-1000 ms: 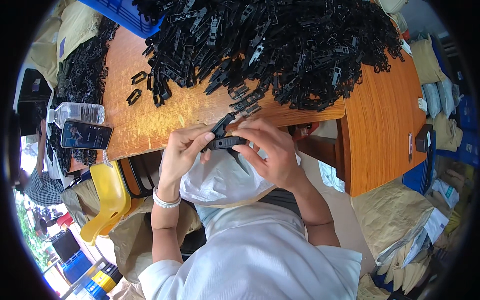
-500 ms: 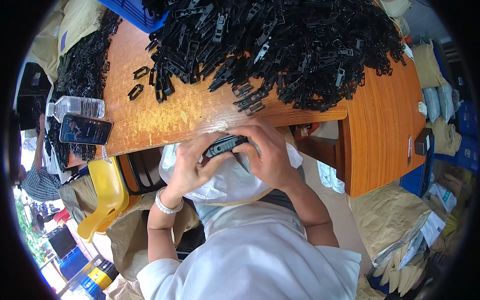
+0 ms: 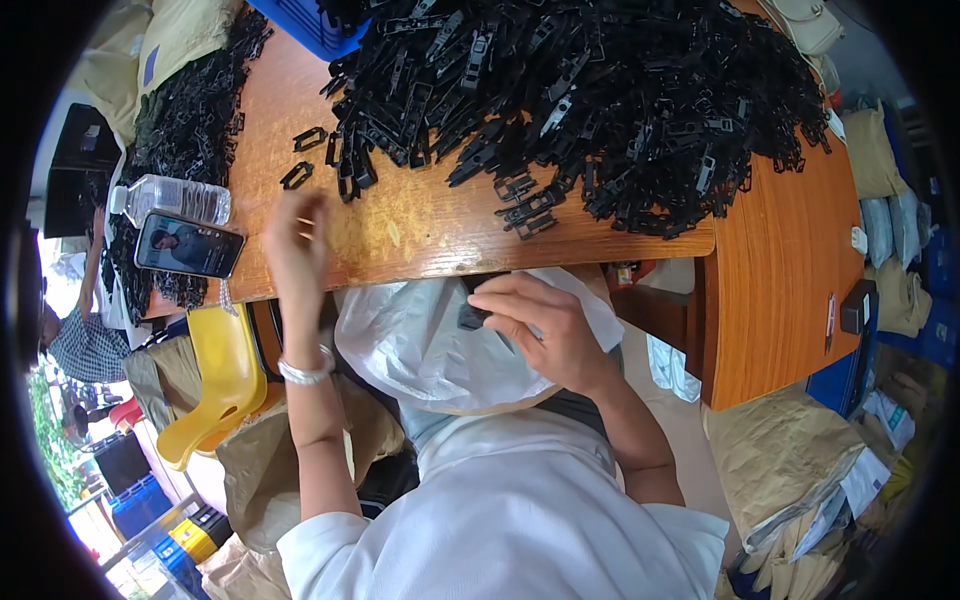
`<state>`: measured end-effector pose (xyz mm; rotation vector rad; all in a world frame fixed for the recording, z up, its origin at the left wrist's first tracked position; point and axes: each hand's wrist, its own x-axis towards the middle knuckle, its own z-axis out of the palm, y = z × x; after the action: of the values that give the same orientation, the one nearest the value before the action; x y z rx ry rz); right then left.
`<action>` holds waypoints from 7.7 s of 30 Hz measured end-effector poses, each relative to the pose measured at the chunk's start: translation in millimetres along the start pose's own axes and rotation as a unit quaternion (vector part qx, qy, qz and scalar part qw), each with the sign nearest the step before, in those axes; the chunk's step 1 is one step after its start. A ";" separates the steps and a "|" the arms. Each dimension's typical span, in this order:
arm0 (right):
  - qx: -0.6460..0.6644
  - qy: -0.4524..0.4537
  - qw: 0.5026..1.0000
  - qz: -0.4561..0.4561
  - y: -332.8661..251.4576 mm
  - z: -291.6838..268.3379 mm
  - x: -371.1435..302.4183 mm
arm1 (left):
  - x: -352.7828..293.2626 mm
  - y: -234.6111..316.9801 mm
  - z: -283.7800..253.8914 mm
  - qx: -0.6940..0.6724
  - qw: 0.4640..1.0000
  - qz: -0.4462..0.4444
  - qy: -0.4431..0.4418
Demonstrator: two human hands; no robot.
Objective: Assembling small black plastic components by hand at a workbench.
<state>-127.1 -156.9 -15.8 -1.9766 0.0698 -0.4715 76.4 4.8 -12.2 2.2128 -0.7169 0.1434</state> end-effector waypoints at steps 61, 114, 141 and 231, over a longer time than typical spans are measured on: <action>-0.189 0.127 0.972 -0.058 3.9 -32.3 -22.2 | -42.6 89.1 63.0 -0.500 0.760 -0.167 -0.380; 0.212 0.193 0.928 0.239 21.9 -4.2 -21.9 | 202.6 -4.3 96.0 0.033 0.986 0.140 0.081; 0.271 0.041 0.960 0.063 10.1 -6.5 22.0 | -21.0 59.0 29.4 -0.553 0.706 -0.198 -0.395; -0.400 0.059 0.914 0.006 30.9 -6.9 9.2 | -20.0 38.4 32.8 -0.415 0.870 -0.157 -0.213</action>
<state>-116.2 -178.8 -37.8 -2.7435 0.4081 -0.6148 35.0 -30.1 -15.8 1.4788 -0.4911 -0.7168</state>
